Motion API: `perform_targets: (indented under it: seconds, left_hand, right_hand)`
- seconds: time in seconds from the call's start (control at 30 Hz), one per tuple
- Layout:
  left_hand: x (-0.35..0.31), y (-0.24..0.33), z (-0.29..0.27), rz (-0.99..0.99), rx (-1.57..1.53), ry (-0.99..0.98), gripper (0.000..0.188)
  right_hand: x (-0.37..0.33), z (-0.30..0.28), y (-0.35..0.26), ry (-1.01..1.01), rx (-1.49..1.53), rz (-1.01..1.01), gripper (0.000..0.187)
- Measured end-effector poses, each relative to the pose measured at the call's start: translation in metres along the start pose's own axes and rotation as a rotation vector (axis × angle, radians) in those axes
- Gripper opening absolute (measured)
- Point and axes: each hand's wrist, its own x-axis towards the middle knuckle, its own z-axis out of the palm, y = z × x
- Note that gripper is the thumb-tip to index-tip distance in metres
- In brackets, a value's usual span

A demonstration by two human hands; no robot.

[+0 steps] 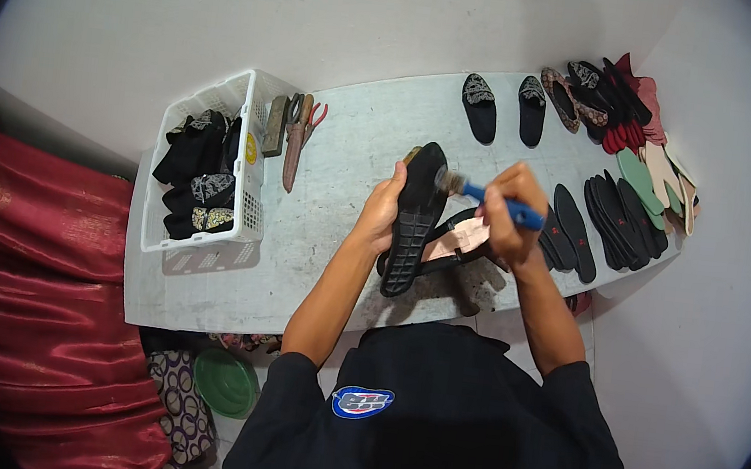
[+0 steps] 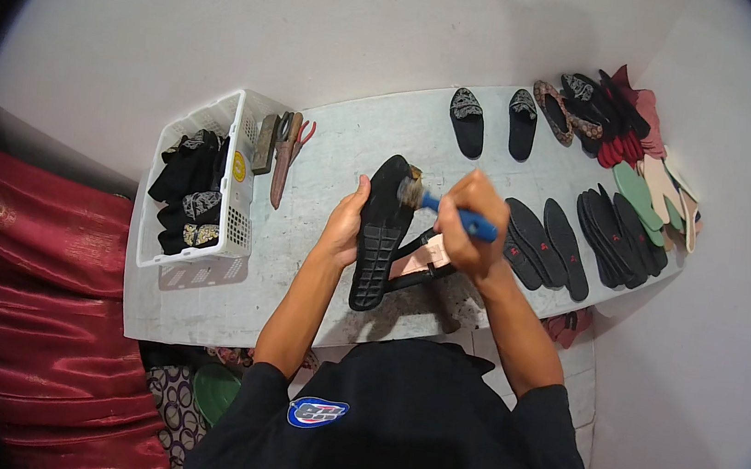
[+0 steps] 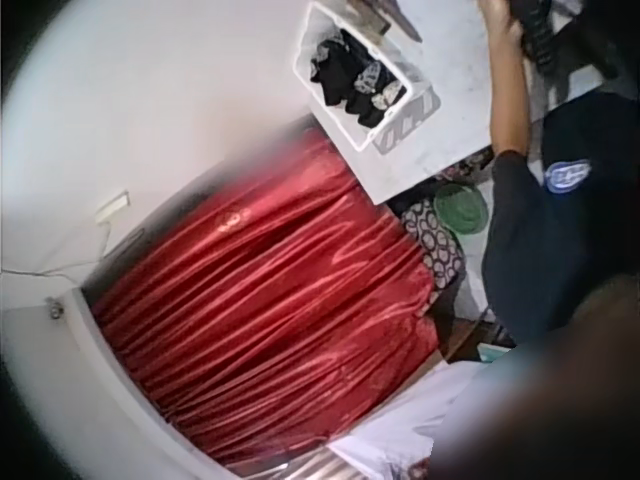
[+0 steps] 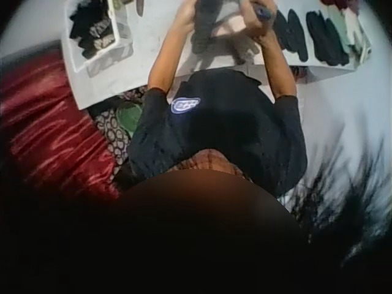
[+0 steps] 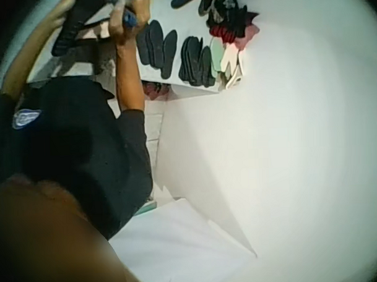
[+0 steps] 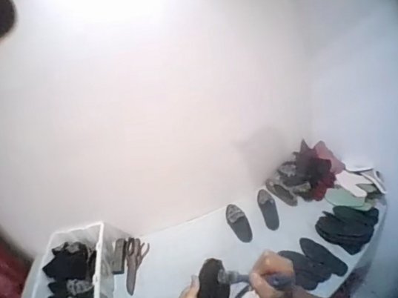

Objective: The person applies adhesive to a shoe sole using a brush, attaches the sole to the shoe upper, and hammers the sole to secure the bond.

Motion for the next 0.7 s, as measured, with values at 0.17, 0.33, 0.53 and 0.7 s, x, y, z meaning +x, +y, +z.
perform_targets:
  seconds: [0.17, 0.33, 0.53, 0.7]
  left_hand:
    - [-0.002, 0.009, 0.018, 0.033, 0.071, -0.006, 0.065]
    - [-0.001, 0.003, 0.011, 0.031, 0.075, 0.052, 0.063]
    - [-0.001, 0.009, 0.014, -0.016, 0.139, 0.034, 0.063]
    - [0.002, 0.007, 0.022, 0.04, 0.047, 0.022, 0.062]
  right_hand:
    - [0.013, -0.004, 0.003, -0.017, -0.146, -0.018, 0.01]
    - [-0.02, -0.004, -0.003, -0.057, -0.192, -0.117, 0.01]
    - [-0.001, -0.004, -0.014, 0.116, -0.018, 0.074, 0.013]
    - [-0.009, -0.007, 0.005, 0.054, -0.187, -0.105, 0.012]
